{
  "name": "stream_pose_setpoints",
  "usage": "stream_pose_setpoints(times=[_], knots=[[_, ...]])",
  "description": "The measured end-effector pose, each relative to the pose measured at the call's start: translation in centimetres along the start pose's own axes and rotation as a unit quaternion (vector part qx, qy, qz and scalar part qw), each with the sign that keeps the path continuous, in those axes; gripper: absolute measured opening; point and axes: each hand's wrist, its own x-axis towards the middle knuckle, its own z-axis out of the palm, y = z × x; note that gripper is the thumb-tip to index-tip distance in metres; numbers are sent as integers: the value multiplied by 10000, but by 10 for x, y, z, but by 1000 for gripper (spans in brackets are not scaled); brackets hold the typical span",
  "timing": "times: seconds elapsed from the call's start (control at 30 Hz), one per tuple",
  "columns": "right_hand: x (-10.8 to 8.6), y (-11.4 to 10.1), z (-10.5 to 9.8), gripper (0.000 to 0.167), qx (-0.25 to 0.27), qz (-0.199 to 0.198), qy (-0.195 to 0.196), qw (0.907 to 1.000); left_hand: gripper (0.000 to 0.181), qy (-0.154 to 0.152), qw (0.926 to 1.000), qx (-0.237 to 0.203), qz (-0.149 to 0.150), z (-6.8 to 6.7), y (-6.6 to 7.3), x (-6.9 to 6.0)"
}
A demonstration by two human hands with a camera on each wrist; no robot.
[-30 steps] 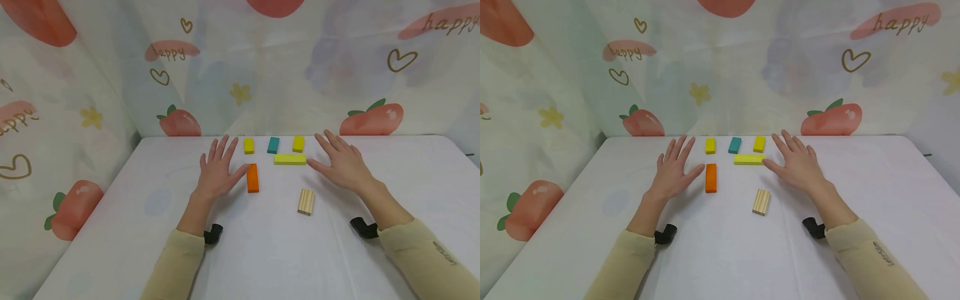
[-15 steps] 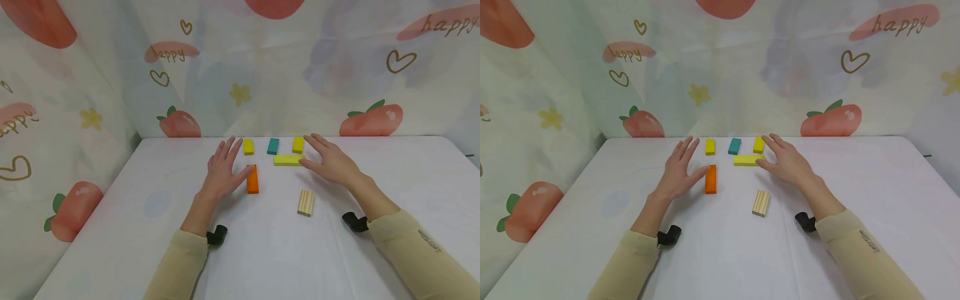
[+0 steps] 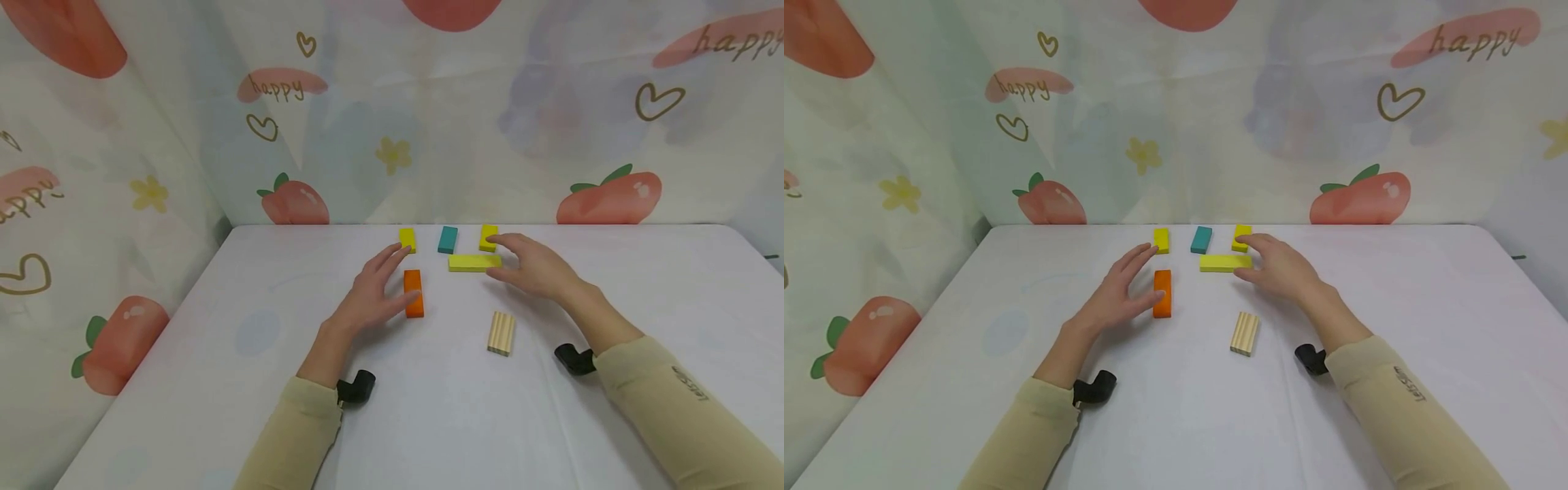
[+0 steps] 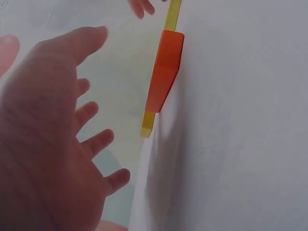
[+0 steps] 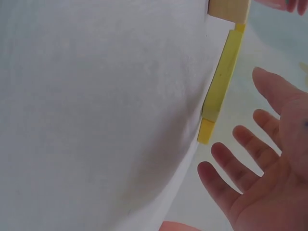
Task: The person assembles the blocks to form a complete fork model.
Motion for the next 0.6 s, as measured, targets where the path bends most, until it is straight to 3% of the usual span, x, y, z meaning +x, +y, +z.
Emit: stream_pose_setpoints(times=[0.33,0.6], knots=[[6,2,4,60,55,-80,-70,9999,66,-471,9986,41,221,5,-6,0],[9,1,7,56,31,-45,-140,9999,62,-562,9965,296,549,6,-8,0]])
